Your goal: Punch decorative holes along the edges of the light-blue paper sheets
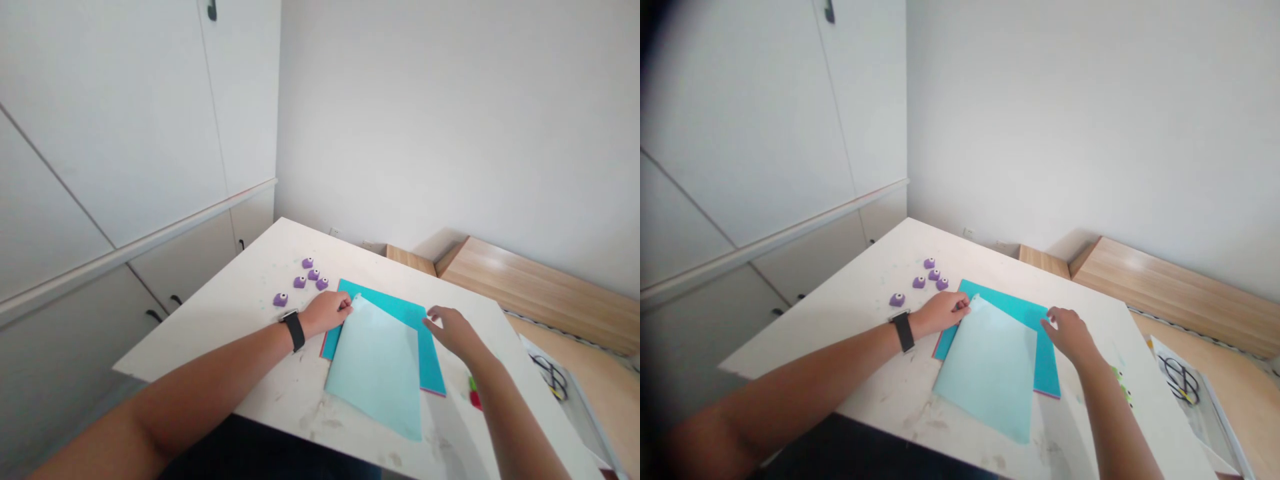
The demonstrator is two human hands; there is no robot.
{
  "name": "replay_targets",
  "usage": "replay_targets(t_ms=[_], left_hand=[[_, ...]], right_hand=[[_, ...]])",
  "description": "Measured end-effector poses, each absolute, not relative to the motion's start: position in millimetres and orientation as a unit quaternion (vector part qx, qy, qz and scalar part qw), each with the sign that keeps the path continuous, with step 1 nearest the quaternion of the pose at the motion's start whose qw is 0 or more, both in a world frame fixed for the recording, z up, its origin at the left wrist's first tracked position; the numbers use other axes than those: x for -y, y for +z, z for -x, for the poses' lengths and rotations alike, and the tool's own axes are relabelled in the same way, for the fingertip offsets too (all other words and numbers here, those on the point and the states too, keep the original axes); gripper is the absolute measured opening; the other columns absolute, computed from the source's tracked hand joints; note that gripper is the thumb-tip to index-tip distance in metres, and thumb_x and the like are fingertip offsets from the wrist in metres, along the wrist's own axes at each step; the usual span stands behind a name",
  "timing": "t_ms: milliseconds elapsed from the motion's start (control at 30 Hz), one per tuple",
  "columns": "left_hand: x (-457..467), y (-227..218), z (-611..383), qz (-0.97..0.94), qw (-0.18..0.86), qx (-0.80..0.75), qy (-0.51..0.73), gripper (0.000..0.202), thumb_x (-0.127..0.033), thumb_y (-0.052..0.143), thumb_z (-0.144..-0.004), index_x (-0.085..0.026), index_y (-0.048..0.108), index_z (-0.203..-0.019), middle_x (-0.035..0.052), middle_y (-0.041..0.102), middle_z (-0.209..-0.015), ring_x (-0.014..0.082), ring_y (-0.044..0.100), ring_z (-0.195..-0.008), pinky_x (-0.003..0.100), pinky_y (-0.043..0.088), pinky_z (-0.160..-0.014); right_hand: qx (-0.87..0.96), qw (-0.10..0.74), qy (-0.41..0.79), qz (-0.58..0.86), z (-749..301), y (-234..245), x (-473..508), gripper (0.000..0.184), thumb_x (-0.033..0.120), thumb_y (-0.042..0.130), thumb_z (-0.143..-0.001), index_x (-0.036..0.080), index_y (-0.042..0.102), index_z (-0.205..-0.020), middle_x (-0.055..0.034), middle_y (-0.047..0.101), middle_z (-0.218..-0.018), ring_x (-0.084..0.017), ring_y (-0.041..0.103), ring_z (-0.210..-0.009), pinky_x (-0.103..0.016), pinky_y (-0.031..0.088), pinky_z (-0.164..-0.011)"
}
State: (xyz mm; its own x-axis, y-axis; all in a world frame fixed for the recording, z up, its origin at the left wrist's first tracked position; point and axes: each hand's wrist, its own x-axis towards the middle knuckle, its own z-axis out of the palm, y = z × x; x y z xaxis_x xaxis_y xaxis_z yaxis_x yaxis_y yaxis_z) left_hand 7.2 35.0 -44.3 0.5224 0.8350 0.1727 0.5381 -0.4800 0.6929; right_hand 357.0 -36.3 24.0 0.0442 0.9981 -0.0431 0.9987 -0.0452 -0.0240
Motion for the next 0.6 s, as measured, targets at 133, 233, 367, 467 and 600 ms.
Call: replay_targets(t_ms=[133,233,367,467,600], left_hand=[[-27.8,-44.3,-8.8,-0.841,0.236,-0.422,0.243,0.019,-0.035,0.052,-0.09,-0.023,0.066,-0.096,0.0031,0.073,-0.091,0.0213,0.067,-0.086,0.029,0.045,-0.072],[-24.1,-44.1,-10.3,-0.842,0.22,-0.436,0.229,0.02,-0.037,0.052,-0.09,-0.022,0.065,-0.095,0.0044,0.072,-0.09,0.022,0.066,-0.083,0.031,0.045,-0.073],[-25.5,-44.1,-10.5,-0.834,0.23,-0.443,0.234,0.019,-0.035,0.051,-0.091,-0.021,0.064,-0.094,0.0048,0.071,-0.088,0.0216,0.066,-0.082,0.031,0.044,-0.072],[-29.5,-43.8,-8.9,-0.83,0.24,-0.437,0.251,0.016,-0.032,0.051,-0.091,-0.021,0.063,-0.091,0.0035,0.071,-0.086,0.0202,0.065,-0.082,0.029,0.043,-0.071],[-33.1,-41.3,-6.9,-0.829,0.25,-0.427,0.259,0.015,-0.032,0.051,-0.092,-0.022,0.061,-0.089,0.003,0.07,-0.085,0.0193,0.064,-0.079,0.029,0.042,-0.069]], right_hand=[[-0.791,-0.064,-0.052,-0.607,-239.4,35.7,-18.7,0.023,0.036,0.057,-0.091,0.02,0.067,-0.104,-0.0066,0.071,-0.096,-0.022,0.061,-0.097,-0.033,0.043,-0.088],[-0.826,-0.068,-0.054,-0.558,-168.8,41.1,-50.6,0.024,0.037,0.06,-0.09,0.019,0.067,-0.104,-0.0077,0.071,-0.097,-0.023,0.059,-0.098,-0.033,0.042,-0.088],[-0.84,-0.058,-0.072,-0.535,-129.0,43.7,-74.8,0.024,0.038,0.063,-0.088,0.02,0.068,-0.105,-0.006,0.072,-0.093,-0.023,0.059,-0.098,-0.032,0.042,-0.086],[-0.834,-0.095,-0.069,-0.539,-148.9,46.2,-79.0,0.024,0.037,0.059,-0.09,0.02,0.068,-0.104,-0.0049,0.072,-0.093,-0.022,0.06,-0.097,-0.032,0.042,-0.088],[-0.776,-0.1,-0.05,-0.62,-241.5,46.6,-68.5,0.024,0.035,0.055,-0.091,0.021,0.069,-0.106,-0.0059,0.072,-0.102,-0.023,0.062,-0.1,-0.033,0.044,-0.09]])
